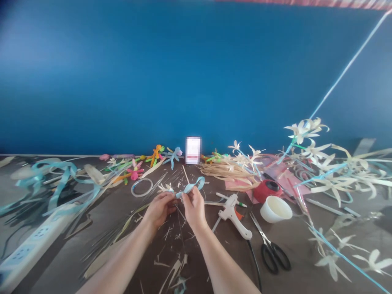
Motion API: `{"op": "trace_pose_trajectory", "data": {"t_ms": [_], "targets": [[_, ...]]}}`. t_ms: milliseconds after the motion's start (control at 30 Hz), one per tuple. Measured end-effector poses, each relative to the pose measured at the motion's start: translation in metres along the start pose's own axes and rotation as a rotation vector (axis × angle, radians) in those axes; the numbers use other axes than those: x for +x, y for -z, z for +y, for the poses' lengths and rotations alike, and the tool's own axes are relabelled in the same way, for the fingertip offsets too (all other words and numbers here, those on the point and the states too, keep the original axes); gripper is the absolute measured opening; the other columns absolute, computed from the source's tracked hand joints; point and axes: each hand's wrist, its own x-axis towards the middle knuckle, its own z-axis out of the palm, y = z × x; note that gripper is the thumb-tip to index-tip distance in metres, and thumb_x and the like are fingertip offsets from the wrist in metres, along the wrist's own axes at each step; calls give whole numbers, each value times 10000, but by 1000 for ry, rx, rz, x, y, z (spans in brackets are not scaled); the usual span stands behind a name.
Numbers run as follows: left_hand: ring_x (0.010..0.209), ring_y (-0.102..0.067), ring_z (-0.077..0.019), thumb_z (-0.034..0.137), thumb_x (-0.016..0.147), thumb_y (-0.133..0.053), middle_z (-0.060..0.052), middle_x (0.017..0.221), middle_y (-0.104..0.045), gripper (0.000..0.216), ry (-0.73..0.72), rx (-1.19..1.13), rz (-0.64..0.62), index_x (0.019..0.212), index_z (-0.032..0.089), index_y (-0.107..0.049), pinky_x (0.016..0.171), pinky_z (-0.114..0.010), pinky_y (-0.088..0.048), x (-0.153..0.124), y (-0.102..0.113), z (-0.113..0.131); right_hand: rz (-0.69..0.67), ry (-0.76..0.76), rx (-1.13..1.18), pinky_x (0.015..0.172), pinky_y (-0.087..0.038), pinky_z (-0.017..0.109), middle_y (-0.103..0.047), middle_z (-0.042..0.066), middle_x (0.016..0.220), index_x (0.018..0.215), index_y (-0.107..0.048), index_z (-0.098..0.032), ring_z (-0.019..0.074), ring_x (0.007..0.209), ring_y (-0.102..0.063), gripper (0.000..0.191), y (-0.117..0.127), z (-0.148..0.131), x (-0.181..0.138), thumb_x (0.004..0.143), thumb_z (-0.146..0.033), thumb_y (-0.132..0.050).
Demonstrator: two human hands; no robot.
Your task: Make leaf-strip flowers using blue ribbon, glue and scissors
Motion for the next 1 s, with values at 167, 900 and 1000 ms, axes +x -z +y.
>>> {"op": "trace_pose_trajectory", "data": {"t_ms": [167,900,1000], "targets": [[571,-588,-134,245,547,-690,-4,611,-606,188,-38,-3,14,654,139,-577,500,-230,-445,0,0,1,7,-57,19,657,-417,259,-541,9,678,754,-467,-194,139,644,-524,131,0,6,0,752,-320,-505],[537,-573,-144,268,555,-683,-40,580,-633,160,-155,97,4,628,133,-638,524,-242,-451,-2,-1,-6,-86,-88,-197,630,-407,250,-609,12,662,703,-598,-167,156,646,-541,146,2,11,0,706,-287,-516],[523,-561,-127,283,555,-684,-41,579,-623,185,-105,71,3,631,125,-628,499,-224,-438,-1,1,-10,-98,-82,-227,593,-409,238,-606,9,642,682,-592,-168,147,610,-535,126,2,9,-1,696,-272,-522]]}}
